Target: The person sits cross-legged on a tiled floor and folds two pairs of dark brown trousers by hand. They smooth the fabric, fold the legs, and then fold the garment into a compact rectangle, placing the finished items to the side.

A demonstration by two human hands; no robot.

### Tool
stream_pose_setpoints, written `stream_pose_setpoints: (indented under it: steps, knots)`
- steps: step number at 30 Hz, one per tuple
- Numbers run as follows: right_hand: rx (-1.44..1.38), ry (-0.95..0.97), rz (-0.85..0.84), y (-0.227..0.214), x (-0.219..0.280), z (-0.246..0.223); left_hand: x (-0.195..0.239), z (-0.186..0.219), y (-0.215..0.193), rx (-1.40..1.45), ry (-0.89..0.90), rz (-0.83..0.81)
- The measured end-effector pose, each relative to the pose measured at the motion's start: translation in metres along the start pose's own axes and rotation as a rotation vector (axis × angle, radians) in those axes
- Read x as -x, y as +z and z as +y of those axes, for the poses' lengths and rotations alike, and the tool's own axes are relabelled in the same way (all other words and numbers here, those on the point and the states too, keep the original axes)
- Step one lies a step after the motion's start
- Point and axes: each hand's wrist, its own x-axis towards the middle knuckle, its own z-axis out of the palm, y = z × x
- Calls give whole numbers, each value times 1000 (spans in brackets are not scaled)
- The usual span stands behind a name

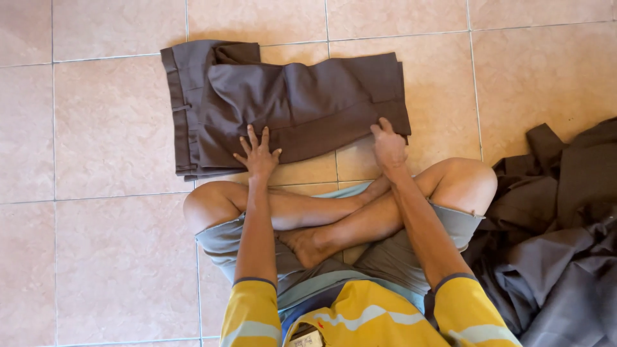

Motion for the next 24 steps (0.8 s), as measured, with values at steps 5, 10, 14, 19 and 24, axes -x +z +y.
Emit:
stream_pose_setpoints:
  steps: [5,10,14,19,24]
  knots:
    - [95,-160,-46,76,2,16,-10,-15,3,-25,-198,-46]
    - [138,-194,-518,126,12,27,-7,-26,-1,-20,-327,-59]
    - [-123,43,-577,6,-6,-8,0,-21,-14,21,-326,-118]
    - [-91,213,-397,59,-25,41,-20,-31,-9,44,-302,-159]
    - [-263,340,-317,40,-39,35,-34,-51,-33,47,-153,-173]
